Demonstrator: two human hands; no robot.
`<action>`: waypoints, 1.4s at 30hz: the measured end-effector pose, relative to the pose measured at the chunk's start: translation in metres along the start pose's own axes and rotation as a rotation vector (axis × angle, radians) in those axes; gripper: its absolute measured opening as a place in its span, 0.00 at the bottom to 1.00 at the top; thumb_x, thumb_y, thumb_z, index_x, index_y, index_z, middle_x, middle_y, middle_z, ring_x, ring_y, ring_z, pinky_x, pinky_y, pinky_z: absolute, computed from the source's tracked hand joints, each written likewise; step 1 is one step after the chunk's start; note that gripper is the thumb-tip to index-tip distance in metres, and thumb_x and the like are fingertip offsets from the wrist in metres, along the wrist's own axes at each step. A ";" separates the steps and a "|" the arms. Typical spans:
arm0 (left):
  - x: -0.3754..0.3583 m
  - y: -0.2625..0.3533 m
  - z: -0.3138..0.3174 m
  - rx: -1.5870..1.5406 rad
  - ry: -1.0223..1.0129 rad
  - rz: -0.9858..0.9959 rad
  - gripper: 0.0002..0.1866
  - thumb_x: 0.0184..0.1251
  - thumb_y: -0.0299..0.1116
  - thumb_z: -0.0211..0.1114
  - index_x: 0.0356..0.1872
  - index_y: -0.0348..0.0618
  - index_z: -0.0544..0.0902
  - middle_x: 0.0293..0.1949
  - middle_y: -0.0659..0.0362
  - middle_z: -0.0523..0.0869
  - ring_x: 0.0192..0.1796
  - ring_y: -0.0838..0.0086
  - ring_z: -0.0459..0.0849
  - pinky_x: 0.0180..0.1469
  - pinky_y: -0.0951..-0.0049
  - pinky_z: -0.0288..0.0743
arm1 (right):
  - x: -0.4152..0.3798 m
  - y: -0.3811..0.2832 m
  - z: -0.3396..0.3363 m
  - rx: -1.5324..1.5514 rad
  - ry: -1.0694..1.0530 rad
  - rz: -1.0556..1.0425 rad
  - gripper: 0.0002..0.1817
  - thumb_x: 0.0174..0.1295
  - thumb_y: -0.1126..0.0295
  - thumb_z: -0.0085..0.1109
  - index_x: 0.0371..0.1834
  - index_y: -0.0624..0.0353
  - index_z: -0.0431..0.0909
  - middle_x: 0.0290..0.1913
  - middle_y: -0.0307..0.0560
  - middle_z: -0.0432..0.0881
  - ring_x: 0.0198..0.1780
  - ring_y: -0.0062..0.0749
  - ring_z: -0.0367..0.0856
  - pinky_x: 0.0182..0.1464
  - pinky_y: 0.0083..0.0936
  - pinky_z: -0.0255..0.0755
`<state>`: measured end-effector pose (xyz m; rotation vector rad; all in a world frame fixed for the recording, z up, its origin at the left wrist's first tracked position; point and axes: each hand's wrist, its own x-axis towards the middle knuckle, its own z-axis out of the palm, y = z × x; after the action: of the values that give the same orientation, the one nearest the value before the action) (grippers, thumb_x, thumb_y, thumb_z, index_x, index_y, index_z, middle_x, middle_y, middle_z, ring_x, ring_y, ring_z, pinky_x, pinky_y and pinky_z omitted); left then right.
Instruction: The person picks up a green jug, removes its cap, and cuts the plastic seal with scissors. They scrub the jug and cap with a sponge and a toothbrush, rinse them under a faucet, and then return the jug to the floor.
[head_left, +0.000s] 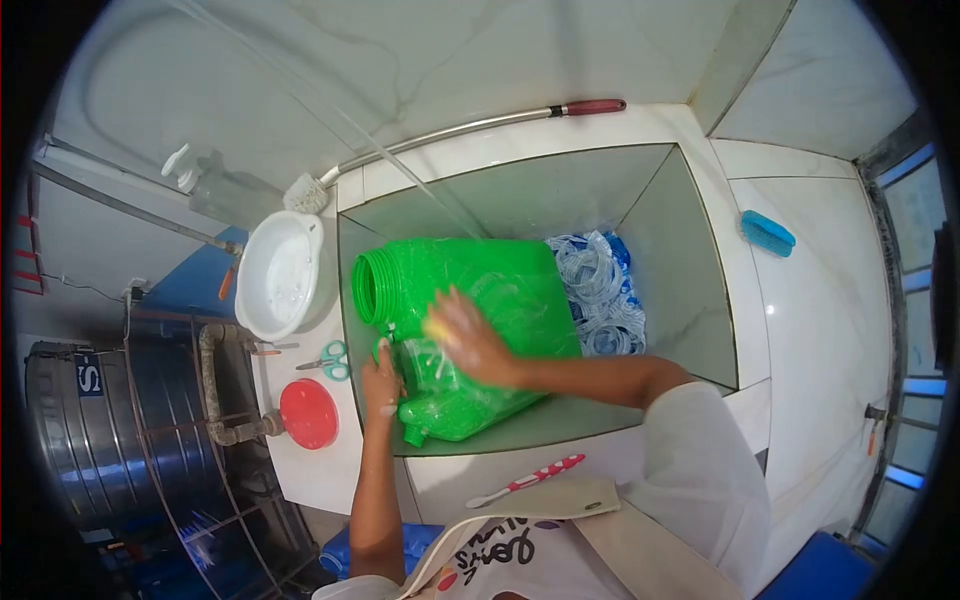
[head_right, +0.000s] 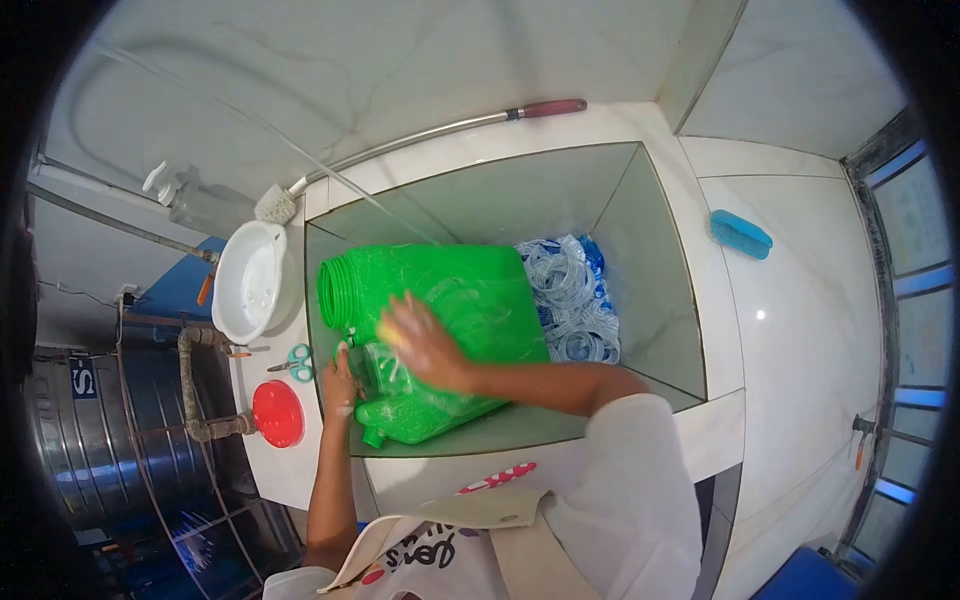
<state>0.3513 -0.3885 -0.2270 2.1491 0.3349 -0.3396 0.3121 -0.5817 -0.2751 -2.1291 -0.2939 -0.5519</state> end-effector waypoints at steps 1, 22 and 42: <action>0.001 0.001 -0.002 0.006 0.007 0.005 0.29 0.68 0.55 0.49 0.36 0.30 0.74 0.10 0.61 0.67 0.09 0.76 0.66 0.10 0.74 0.60 | 0.025 0.035 0.013 -0.039 0.108 -0.045 0.26 0.63 0.69 0.49 0.63 0.67 0.61 0.65 0.62 0.62 0.64 0.56 0.61 0.66 0.44 0.55; -0.002 0.002 0.000 -0.033 -0.006 -0.055 0.27 0.68 0.55 0.49 0.37 0.33 0.74 0.11 0.62 0.67 0.10 0.77 0.67 0.10 0.75 0.60 | -0.099 0.237 0.012 -0.107 0.291 0.694 0.13 0.61 0.65 0.48 0.37 0.66 0.73 0.38 0.61 0.77 0.41 0.53 0.76 0.40 0.45 0.69; 0.003 -0.009 -0.003 -0.038 -0.039 -0.034 0.28 0.68 0.56 0.48 0.37 0.33 0.73 0.10 0.62 0.66 0.09 0.76 0.66 0.10 0.75 0.61 | -0.028 0.075 0.021 0.037 0.388 0.245 0.19 0.65 0.68 0.45 0.56 0.67 0.66 0.56 0.63 0.69 0.59 0.55 0.66 0.64 0.40 0.56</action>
<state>0.3509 -0.3810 -0.2328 2.0993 0.3533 -0.3907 0.3236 -0.6079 -0.3534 -1.9349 0.1701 -0.7887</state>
